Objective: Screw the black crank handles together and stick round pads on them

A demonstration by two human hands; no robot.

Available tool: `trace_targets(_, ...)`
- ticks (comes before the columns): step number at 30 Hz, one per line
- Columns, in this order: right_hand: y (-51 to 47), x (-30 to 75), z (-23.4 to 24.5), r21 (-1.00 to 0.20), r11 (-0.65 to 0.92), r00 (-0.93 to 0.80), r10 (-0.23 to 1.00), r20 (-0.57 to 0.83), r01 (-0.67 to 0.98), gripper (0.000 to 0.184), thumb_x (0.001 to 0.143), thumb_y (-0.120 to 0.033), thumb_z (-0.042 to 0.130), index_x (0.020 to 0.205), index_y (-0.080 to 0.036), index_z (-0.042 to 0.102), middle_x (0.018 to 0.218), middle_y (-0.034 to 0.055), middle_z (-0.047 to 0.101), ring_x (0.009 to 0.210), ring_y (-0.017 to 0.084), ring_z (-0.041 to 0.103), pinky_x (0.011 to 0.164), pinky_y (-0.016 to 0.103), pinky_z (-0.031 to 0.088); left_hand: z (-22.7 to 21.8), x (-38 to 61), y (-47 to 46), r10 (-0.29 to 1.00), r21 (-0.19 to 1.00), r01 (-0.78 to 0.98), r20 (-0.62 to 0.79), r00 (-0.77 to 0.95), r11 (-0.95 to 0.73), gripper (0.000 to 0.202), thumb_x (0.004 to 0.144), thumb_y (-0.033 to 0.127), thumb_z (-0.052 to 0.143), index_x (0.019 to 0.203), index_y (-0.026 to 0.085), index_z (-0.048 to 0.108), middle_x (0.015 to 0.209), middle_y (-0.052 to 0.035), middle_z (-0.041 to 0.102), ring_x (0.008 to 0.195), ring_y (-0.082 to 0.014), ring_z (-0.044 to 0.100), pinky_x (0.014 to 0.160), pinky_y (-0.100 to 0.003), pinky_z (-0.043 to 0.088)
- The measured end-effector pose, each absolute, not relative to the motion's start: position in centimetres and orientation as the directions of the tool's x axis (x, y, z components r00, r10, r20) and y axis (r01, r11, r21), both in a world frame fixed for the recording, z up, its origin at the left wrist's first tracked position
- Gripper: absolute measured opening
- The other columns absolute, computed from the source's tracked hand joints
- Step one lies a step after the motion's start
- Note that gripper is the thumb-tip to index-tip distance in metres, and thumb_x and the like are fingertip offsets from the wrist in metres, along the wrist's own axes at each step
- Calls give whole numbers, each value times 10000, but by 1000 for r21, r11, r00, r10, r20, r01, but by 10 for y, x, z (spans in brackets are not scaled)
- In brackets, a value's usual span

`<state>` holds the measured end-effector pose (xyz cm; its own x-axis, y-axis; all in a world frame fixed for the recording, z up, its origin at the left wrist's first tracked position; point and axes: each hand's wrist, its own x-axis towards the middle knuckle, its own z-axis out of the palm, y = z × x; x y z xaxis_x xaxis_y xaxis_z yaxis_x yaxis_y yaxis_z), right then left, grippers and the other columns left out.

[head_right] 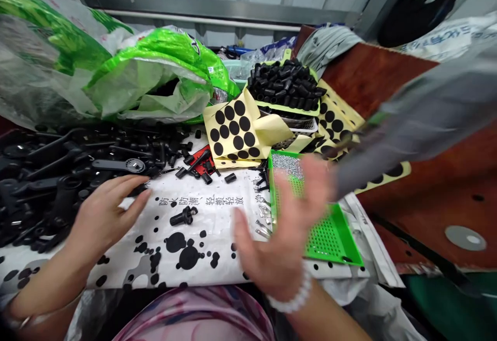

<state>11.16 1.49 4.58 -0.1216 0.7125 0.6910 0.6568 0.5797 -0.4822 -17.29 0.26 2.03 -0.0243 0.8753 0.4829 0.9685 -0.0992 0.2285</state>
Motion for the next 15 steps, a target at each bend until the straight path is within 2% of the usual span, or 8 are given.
trace_targets(2, 11, 75, 34, -319, 655, -246, 620, 745, 685, 679, 767, -258, 626, 1370, -248, 313, 1526, 98, 78, 1409, 403, 34, 1073, 672, 185, 24, -153, 36, 913, 268, 950, 407, 37, -158, 303, 867, 325, 486, 1043, 134, 642, 1073, -156, 669, 1003, -302, 602, 911, -431, 438)
trace_targets(4, 8, 45, 19, -255, 730, -450, 616, 646, 634, 587, 799, -254, 564, 1340, -155, 361, 1463, 193, 244, 1370, 379, 198, 1051, 628, 284, 24, -135, 72, 927, 291, 936, 367, 83, -199, 257, 844, 291, 503, 994, 151, 657, 1018, -141, 682, 985, -294, 607, 905, -419, 439)
trace_targets(6, 6, 28, 3, -321, 724, -588, 686, 429, 611, 520, 798, -268, 568, 1274, -98, 443, 1320, 228, 442, 1227, 367, 405, 964, 573, 415, 20, -121, 102, 939, 336, 917, 329, 100, -215, 179, 788, 240, 551, 885, 150, 672, 876, -131, 691, 899, -295, 625, 853, -412, 460)
trace_targets(8, 7, 22, -10, -320, 726, -661, 687, 302, 609, 378, 821, -183, 517, 1194, -119, 523, 1154, 183, 571, 1035, 312, 534, 841, 498, 503, 16, -114, 121, 947, 401, 891, 308, 88, -213, 127, 745, 188, 559, 782, 144, 672, 782, -133, 677, 865, -307, 623, 835, -427, 458)
trace_targets(10, 9, 27, -15, -344, 735, -667, 676, 312, 584, 318, 835, -121, 460, 1134, -147, 565, 1053, 139, 607, 916, 260, 569, 771, 433, 531, 16, -114, 128, 953, 487, 850, 297, 55, -201, 138, 723, 164, 546, 766, 149, 677, 775, -129, 672, 873, -307, 615, 838, -437, 451)
trace_targets(12, 13, 36, -14, -458, 715, -602, 695, 392, 528, 310, 853, -133, 443, 1140, -154, 557, 1037, 123, 599, 908, 228, 579, 783, 384, 542, 21, -119, 122, 960, 595, 785, 278, 3, -175, 224, 724, 183, 534, 888, 160, 686, 841, -109, 679, 863, -275, 611, 808, -408, 464)
trace_targets(15, 19, 49, -3, -627, 669, -441, 740, 508, 400, 340, 866, -186, 480, 1204, -149, 497, 1069, 121, 566, 958, 194, 577, 813, 320, 546, 34, -127, 94, 979, 762, 639, 191, -68, -104, 423, 762, 287, 505, 1144, 140, 611, 881, -83, 672, 682, -191, 600, 601, -312, 484)
